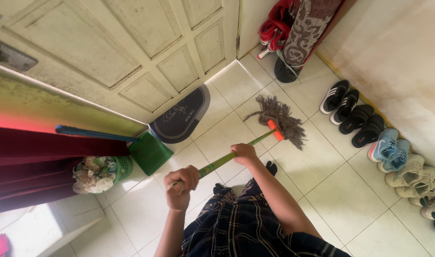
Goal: The person mops the tiled floor of a room by hand, moving the mop head across the surface while maneuvering around shoes and furniture.
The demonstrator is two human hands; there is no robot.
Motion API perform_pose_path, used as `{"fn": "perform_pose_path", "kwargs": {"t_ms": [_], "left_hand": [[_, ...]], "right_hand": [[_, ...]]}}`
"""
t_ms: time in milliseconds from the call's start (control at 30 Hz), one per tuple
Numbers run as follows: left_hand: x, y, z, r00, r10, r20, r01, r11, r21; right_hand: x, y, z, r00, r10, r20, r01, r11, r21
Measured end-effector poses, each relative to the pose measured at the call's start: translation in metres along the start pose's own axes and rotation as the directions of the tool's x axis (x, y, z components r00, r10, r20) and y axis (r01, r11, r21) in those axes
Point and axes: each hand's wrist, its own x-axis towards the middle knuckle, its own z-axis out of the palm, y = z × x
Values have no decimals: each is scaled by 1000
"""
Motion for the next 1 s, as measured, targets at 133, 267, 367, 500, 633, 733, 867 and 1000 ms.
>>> {"fn": "perform_pose_path", "kwargs": {"t_ms": [133,267,367,500,633,733,867,1000], "left_hand": [[10,-27,23,995,-83,49,78,993,89],[39,-48,60,992,-92,91,78,987,142],[67,-71,94,991,-85,107,66,983,170],[107,-117,136,987,-103,122,78,977,199],[149,-173,201,986,-101,136,76,981,177],[179,-194,245,986,-101,131,76,980,187],[220,-221,277,990,-97,103,77,980,186],[244,-247,297,990,-106,91,88,979,183]], "right_hand": [[11,46,-8,992,17,-125,-22,999,-36],[27,90,-30,987,32,-158,-37,999,-29],[39,128,-59,984,48,-173,-53,998,-23],[64,189,-100,984,96,-152,-100,995,-18],[84,266,-145,974,44,-221,-48,999,-15],[99,309,-182,981,99,-166,-101,995,-5],[122,345,-219,982,87,-168,-90,996,-10],[143,384,-236,982,71,-177,-79,996,-40]]}}
